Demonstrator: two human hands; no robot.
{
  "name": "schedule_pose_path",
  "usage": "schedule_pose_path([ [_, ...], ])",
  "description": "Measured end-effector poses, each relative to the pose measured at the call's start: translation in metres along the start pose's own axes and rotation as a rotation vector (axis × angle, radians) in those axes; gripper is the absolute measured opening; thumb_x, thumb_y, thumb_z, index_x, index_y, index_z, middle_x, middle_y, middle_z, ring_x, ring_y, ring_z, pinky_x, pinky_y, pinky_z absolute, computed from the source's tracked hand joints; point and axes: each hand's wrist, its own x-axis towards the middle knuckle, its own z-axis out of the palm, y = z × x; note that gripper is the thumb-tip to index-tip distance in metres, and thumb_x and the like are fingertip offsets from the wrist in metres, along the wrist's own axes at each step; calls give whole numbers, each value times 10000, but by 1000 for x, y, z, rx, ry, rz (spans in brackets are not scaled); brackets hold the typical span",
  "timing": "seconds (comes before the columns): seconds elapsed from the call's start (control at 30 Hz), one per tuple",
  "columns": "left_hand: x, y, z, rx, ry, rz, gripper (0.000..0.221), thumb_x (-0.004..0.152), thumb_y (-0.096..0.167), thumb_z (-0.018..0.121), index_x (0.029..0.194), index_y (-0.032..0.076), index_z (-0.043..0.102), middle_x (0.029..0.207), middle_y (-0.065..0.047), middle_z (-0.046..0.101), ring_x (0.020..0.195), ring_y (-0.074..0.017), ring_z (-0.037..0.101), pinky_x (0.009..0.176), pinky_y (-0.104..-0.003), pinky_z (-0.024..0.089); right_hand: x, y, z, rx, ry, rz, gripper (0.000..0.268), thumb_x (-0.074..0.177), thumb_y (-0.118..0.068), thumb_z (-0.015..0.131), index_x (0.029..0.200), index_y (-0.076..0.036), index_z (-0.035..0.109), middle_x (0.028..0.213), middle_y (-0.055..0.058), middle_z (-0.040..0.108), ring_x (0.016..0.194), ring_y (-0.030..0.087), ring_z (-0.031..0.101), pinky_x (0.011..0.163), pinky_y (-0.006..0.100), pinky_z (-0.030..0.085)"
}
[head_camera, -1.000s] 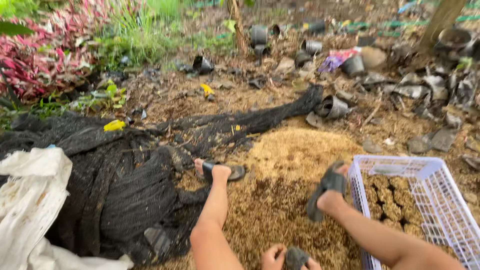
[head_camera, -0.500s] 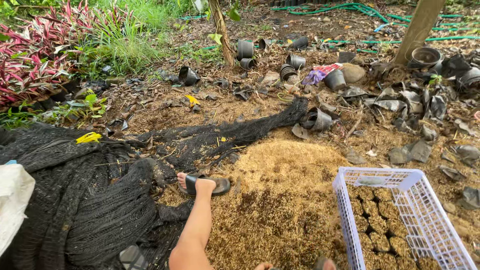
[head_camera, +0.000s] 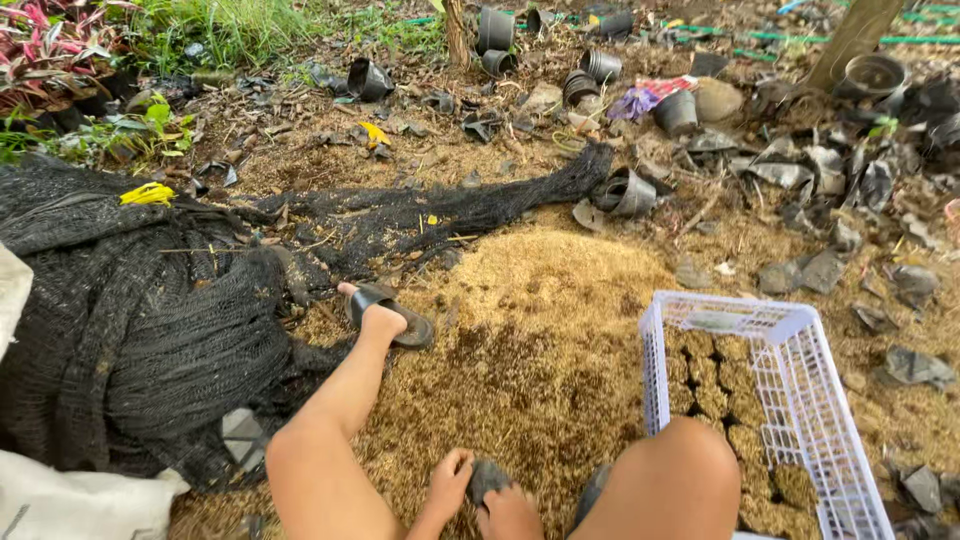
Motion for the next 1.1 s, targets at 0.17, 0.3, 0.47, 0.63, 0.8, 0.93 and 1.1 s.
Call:
schedule_pose_path([
  [0.17,-13,-7,-11,36,193,51,293,1036,287,521,1167,61,652,1031,-89,709,933,-206,658,851,-366,516,-52,-30,-24,189,515,-52,185,893,-237,697,965,-67,704,947,123,624,1003,333,587,874,472,474],
  [0.3,-23,18,-23,-6,268,-29,282,1041,266,492,1188,87,653,1056,-78,730,940,-214,702,846,-387,547,-64,-35,-20,296,515,1,181,928,-259,698,1012,-103,733,1006,107,648,1046,274,608,914,413,498],
  [0.47,-64,82,-29,337,217,86,224,1029,237,525,1121,92,669,990,-135,714,834,-302,683,771,-447,550,-33,-23,-4,843,832,-134,311,954,-109,615,1236,17,651,1087,152,700,889,243,680,782,352,542],
  [0.63,-110,139,-42,566,295,315,182,998,233,572,1028,81,668,946,-119,718,882,-288,666,857,-429,511,-16,9,20,1335,667,-27,335,970,-85,531,1245,-23,712,931,22,748,677,131,596,600,274,483],
  [0.8,-127,167,-48,559,328,423,152,973,218,609,1011,79,658,1018,-104,714,973,-301,641,908,-446,468,-3,5,35,1584,510,-166,241,945,-29,635,1156,33,731,822,18,696,650,107,551,568,276,440],
  [0.93,-117,166,-39,490,296,472,139,966,209,611,1002,80,648,1010,-93,708,1011,-290,639,970,-457,432,-1,8,27,1244,582,-261,225,975,-50,610,1161,6,725,940,38,715,824,133,638,735,296,518],
  [1.1,-106,140,-20,403,300,452,179,957,241,617,1024,79,651,1036,-87,711,1022,-289,640,970,-460,430,-20,16,23,1488,736,-386,516,880,24,495,1394,-32,498,1221,47,674,1133,168,641,996,326,495],
])
